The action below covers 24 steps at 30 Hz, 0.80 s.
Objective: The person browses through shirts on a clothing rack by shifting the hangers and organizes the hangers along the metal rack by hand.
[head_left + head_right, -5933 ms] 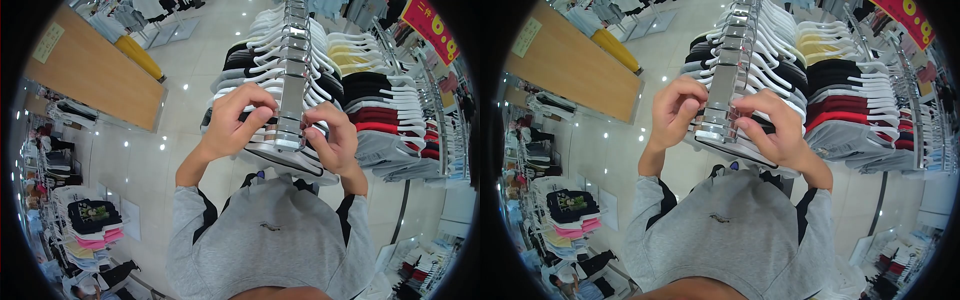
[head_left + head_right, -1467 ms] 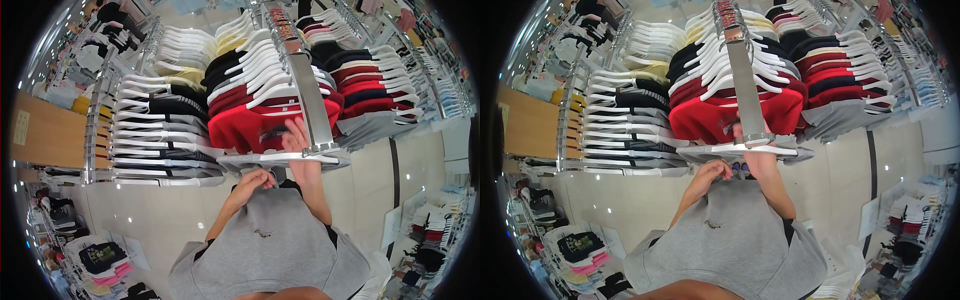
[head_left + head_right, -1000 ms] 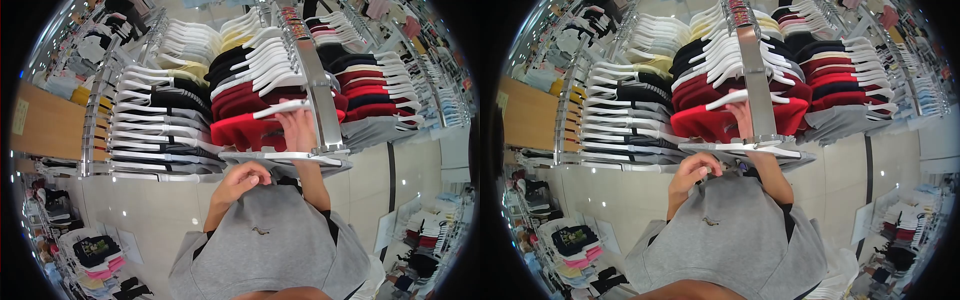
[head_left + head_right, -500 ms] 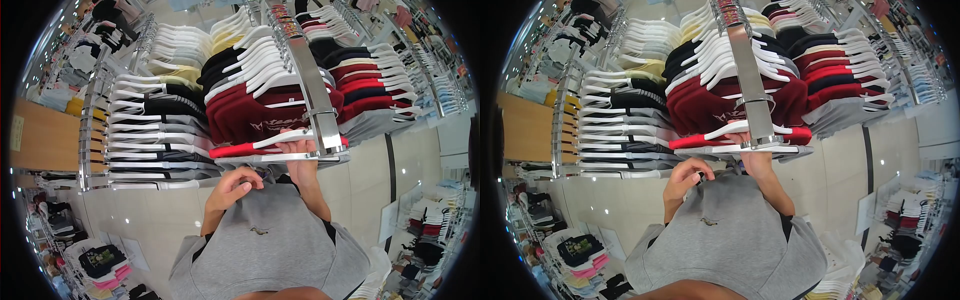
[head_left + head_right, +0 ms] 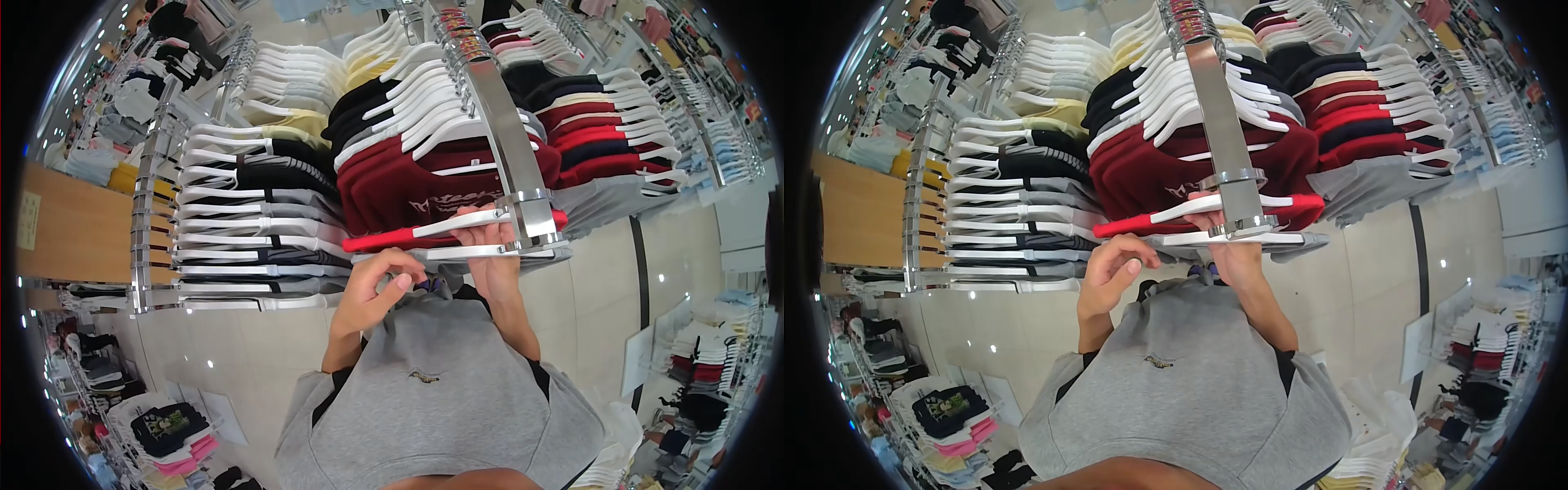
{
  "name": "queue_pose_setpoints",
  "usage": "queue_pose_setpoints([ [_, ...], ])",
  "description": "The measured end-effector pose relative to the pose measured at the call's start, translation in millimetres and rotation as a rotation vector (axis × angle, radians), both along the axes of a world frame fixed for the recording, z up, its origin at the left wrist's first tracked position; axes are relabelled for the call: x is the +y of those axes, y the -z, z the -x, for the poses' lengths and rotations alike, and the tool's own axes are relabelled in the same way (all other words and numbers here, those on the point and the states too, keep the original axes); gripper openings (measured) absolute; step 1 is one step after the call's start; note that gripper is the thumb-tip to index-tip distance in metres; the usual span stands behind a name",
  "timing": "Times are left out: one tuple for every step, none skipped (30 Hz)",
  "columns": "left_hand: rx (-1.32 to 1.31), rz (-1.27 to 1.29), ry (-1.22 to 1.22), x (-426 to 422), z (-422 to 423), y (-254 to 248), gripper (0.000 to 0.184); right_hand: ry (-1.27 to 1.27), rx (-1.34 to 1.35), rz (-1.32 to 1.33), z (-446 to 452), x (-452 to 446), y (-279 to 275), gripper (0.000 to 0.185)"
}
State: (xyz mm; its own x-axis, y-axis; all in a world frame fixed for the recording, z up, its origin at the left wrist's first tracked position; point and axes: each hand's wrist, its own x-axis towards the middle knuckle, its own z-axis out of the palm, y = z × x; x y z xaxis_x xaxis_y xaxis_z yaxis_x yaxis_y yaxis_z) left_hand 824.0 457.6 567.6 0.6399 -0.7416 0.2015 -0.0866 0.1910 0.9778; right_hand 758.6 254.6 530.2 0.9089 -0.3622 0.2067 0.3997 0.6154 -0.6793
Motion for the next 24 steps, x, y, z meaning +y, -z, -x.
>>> queue_pose_setpoints([
  [-0.03,-0.026,-0.002,-0.5,-1.3,-1.5,0.018,0.0,0.0,0.0,-0.3,-0.6,1.6,0.031],
  [-0.06,-0.052,-0.005,-0.7,-3.1,-3.4,0.017,-0.012,-0.017,-0.03,-0.9,-1.3,4.7,0.031],
  [-0.06,-0.052,-0.006,-0.3,-6.0,-6.0,0.017,-0.025,-0.034,-0.059,-1.0,-1.6,6.2,0.032],
  [-0.16,-0.077,-0.03,0.5,-10.7,-9.5,0.017,-0.027,-0.036,-0.059,-1.1,-1.6,6.2,0.032],
  [-0.26,-0.101,-0.055,0.6,-16.3,-13.5,0.016,-0.02,-0.029,-0.04,-0.7,-1.8,6.0,0.032],
  [-0.26,-0.101,-0.059,0.4,-22.7,-18.7,0.016,-0.013,-0.021,-0.021,0.4,-1.7,5.8,0.033],
  [-0.404,-0.189,-0.167,-0.3,-30.8,-24.7,0.017,-0.017,-0.02,-0.021,1.7,-0.4,2.9,0.033],
  [-0.549,-0.278,-0.276,-3.1,-39.8,-28.9,0.019,0.019,0.043,-0.051,2.9,2.0,-2.4,0.032],
  [-0.679,-0.315,-0.376,-10.1,-51.4,-31.6,0.022,0.054,0.105,-0.081,4.1,4.0,-5.1,0.031],
  [-0.81,-0.352,-0.477,-18.1,-62.9,-33.5,0.025,0.046,0.105,-0.082,6.8,5.0,-1.7,0.031],
  [-0.811,-0.355,-0.484,-26.3,-72.8,-33.6,0.025,0.079,0.167,0.031,10.7,4.9,5.0,0.028],
  [-0.99,-0.44,-0.481,-35.2,-82.1,-32.1,0.028,0.113,0.226,0.144,14.8,4.4,11.1,0.025],
  [-1.168,-0.524,-0.474,-40.8,-86.9,-29.8,0.032,0.108,0.223,0.146,21.3,2.9,15.9,0.025],
  [-1.167,-0.523,-0.48,-43.6,-88.5,-26.1,0.032,0.048,0.292,0.176,29.7,0.7,20.2,0.022],
  [-1.208,-0.562,-0.44,-46.5,-90.3,-22.1,0.037,-0.011,0.359,0.207,37.0,-0.5,22.6,0.018],
  [-1.251,-0.6,-0.397,-48.9,-92.7,-21.0,0.043,-0.011,0.354,0.211,43.0,0.6,23.3,0.018],
  [-1.227,-0.61,-0.347,-48.8,-94.4,-21.8,0.047,-0.006,0.375,0.219,49.7,3.3,24.3,0.018],
  [-1.226,-0.611,-0.346,-50.8,-92.6,-23.8,0.047,-0.003,0.402,0.226,55.9,5.5,25.6,0.018],
  [-1.157,-0.613,-0.333,-54.6,-89.5,-27.3,0.045,-0.021,0.375,0.24,59.3,5.8,27.2,0.017],
  [-1.087,-0.615,-0.319,-57.6,-87.1,-28.8,0.044,-0.022,0.377,0.238,60.3,6.5,27.3,0.017],
  [-1.085,-0.619,-0.317,-59.8,-88.3,-26.8,0.044,-0.034,0.36,0.247,61.8,7.8,27.2,0.016],
  [-1.121,-0.61,-0.327,-62.6,-92.8,-23.7,0.039,-0.045,0.343,0.255,63.2,9.6,26.9,0.016],
  [-1.157,-0.6,-0.338,-65.1,-96.2,-20.2,0.035,-0.047,0.345,0.253,64.1,11.7,26.6,0.016],
  [-1.155,-0.602,-0.338,-67.1,-96.6,-16.5,0.035,-0.029,0.316,0.335,65.0,13.8,26.2,0.015],
])
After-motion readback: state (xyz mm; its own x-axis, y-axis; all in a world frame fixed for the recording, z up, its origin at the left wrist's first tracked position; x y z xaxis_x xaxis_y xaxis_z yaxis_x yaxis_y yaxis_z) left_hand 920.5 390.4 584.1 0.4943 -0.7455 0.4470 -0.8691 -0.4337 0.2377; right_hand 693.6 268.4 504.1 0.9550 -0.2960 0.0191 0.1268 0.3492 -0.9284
